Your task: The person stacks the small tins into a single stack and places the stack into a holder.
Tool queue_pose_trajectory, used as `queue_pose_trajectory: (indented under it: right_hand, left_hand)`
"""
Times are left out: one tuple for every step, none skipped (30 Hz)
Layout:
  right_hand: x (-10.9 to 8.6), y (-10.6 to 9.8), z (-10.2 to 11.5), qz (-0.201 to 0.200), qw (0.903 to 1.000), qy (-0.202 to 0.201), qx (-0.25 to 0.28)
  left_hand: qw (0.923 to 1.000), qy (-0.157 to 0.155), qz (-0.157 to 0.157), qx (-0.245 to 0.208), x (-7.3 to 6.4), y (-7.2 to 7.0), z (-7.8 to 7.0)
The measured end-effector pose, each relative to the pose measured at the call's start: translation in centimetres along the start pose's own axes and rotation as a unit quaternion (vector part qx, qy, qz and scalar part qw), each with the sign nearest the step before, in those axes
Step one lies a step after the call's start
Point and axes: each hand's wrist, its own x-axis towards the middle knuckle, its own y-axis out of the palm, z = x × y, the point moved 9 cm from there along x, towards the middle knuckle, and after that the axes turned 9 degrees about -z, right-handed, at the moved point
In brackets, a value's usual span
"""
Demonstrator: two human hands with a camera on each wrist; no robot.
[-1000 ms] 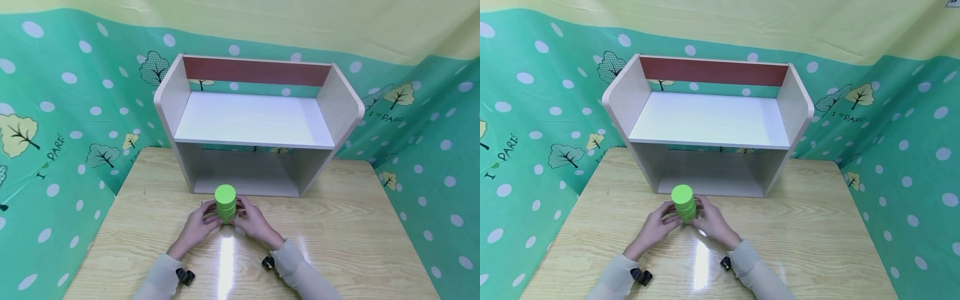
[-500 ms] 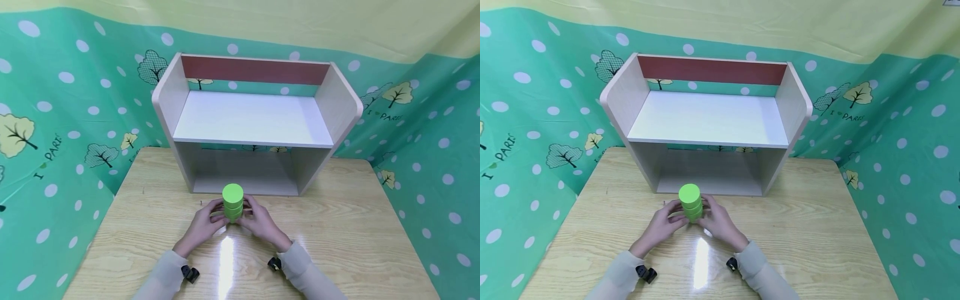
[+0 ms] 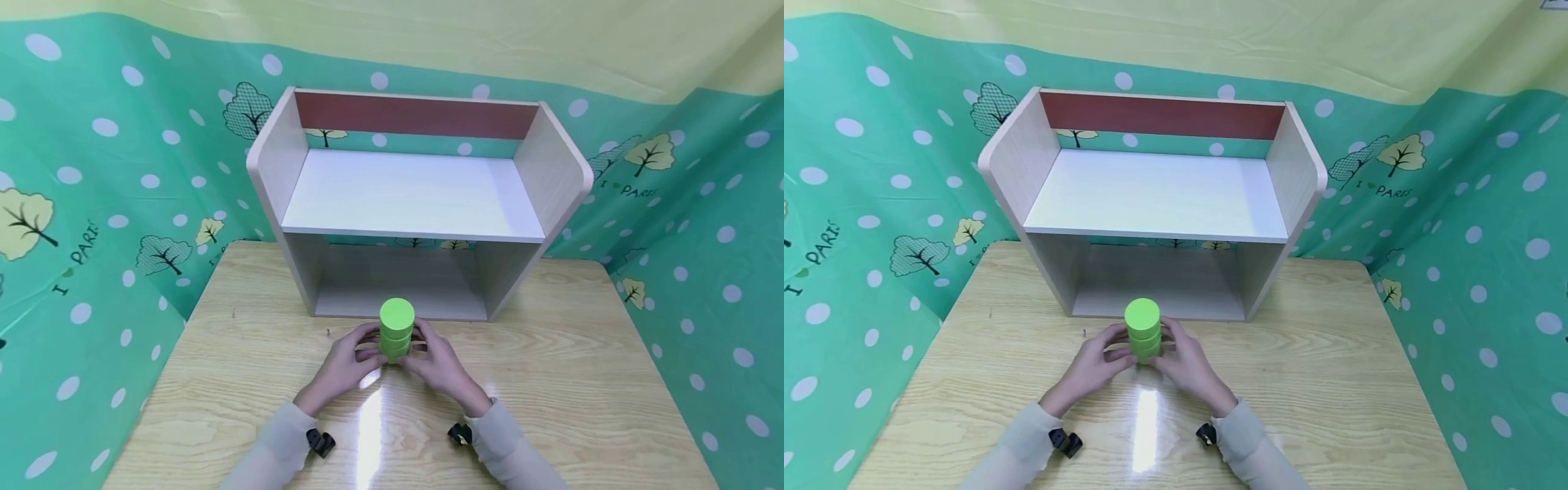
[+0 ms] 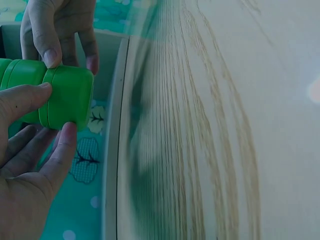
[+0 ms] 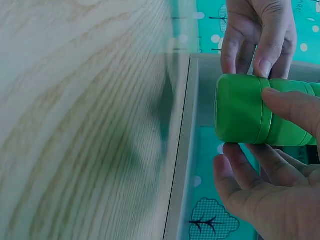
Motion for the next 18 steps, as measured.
queue_pose_trajectory:
  right_hand:
    - [-0.1,-0.2,0.0,0.000,1.0000,0.000,0.000]
    - [-0.1,-0.3,0.1,0.000,1.0000,-0.003,0.000]
    - [-0.2,-0.5,0.1,-0.001,1.0000,-0.001,-0.001]
    - [-0.3,-0.6,0.1,-0.001,1.0000,0.000,-0.002]
    - [-0.4,-0.7,0.1,-0.003,1.0000,0.001,-0.006]
    - [-0.5,-0.9,0.0,-0.005,0.9999,0.003,-0.008]
    - [-0.6,-1.0,0.1,-0.007,0.9999,0.004,-0.010]
    - [-0.6,-1.2,0.1,-0.008,0.9999,0.005,-0.012]
    - [-0.7,-1.3,0.0,-0.009,0.9998,0.008,-0.013]
    - [-0.7,-1.4,0.0,-0.011,0.9998,0.007,-0.013]
    - [-0.8,-1.5,0.0,-0.012,0.9998,0.005,-0.012]
    - [-0.8,-1.6,0.1,-0.013,0.9999,0.003,-0.010]
    - [-0.8,-1.7,0.2,-0.014,0.9999,-0.001,-0.006]
    - [-0.9,-1.8,0.2,-0.015,0.9999,-0.002,-0.005]
    - [-0.9,-1.8,0.2,-0.016,0.9999,-0.003,-0.003]
    - [-0.9,-1.9,0.3,-0.017,0.9998,-0.005,-0.002]
    - [-0.9,-2.0,0.3,-0.018,0.9998,-0.006,0.000]
    - [-0.9,-2.1,0.3,-0.018,0.9998,-0.006,0.000]
  left_hand:
    - [1.0000,0.001,0.001,0.001,0.0,0.2,0.0]
    - [1.0000,0.002,0.002,0.003,0.1,0.3,-0.1]
    - [1.0000,0.003,0.004,0.004,0.1,0.5,-0.1]
    - [1.0000,0.002,0.005,0.004,0.2,0.6,-0.1]
    - [1.0000,0.002,0.007,0.004,0.2,0.7,-0.1]
    - [1.0000,0.001,0.010,0.001,0.2,0.9,-0.1]
    - [0.9999,0.000,0.012,0.000,0.2,1.0,-0.2]
    - [0.9999,-0.001,0.013,-0.001,0.2,1.2,-0.2]
    - [0.9999,-0.001,0.014,-0.005,0.2,1.3,-0.3]
    - [0.9999,-0.001,0.015,-0.008,0.3,1.4,-0.4]
    - [0.9998,0.001,0.016,-0.010,0.3,1.5,-0.5]
    - [0.9998,0.001,0.016,-0.012,0.3,1.6,-0.5]
    - [0.9998,0.003,0.016,-0.014,0.3,1.6,-0.6]
    - [0.9997,0.005,0.016,-0.015,0.3,1.7,-0.7]
    - [0.9997,0.007,0.017,-0.017,0.3,1.8,-0.7]
    - [0.9997,0.009,0.017,-0.017,0.4,1.8,-0.8]
    - [0.9996,0.010,0.016,-0.019,0.4,1.8,-0.8]
    - [0.9996,0.012,0.016,-0.020,0.4,1.9,-0.9]
